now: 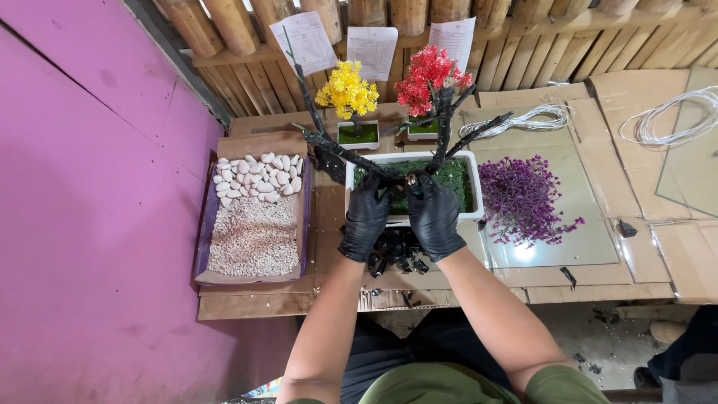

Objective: The person wraps black tape around the branches of a small artificial bonsai tree to secure them. They then use a lighter to heat the ends of the tape, likely to seal or melt them into place. The task involves handling the tree, tape, and lighter on a workbench.

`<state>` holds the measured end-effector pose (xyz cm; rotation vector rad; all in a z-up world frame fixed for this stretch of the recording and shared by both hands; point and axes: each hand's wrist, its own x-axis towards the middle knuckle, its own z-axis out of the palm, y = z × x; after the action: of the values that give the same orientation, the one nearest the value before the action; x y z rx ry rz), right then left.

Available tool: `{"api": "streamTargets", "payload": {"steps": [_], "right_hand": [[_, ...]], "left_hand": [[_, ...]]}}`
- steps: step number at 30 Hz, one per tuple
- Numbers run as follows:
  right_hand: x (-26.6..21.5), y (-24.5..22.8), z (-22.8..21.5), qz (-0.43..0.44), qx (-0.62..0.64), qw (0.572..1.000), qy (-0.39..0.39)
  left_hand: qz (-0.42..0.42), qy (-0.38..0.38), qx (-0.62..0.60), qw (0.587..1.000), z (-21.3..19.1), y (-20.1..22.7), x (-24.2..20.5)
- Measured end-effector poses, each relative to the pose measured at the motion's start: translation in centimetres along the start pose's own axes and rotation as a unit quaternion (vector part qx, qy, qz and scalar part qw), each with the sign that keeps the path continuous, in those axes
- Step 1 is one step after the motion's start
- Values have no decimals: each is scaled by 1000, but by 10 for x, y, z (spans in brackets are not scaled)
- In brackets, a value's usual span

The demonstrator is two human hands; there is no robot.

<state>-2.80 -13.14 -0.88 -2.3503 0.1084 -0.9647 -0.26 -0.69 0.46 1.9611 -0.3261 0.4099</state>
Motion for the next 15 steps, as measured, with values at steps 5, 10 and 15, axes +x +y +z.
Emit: {"api": "streamTargets", "payload": {"steps": [5, 10, 15], "right_hand": [[-4, 3, 6, -37, -29, 997, 55], [-8, -6, -9, -25, 43, 998, 40], [-34, 31, -20, -337, -85, 927, 144]], "left_hand": [[-6, -35, -60, 998, 2, -11, 1], [-12, -34, -68, 997, 4, -12, 0], [-2, -31, -92, 995, 4, -21, 1]]}}
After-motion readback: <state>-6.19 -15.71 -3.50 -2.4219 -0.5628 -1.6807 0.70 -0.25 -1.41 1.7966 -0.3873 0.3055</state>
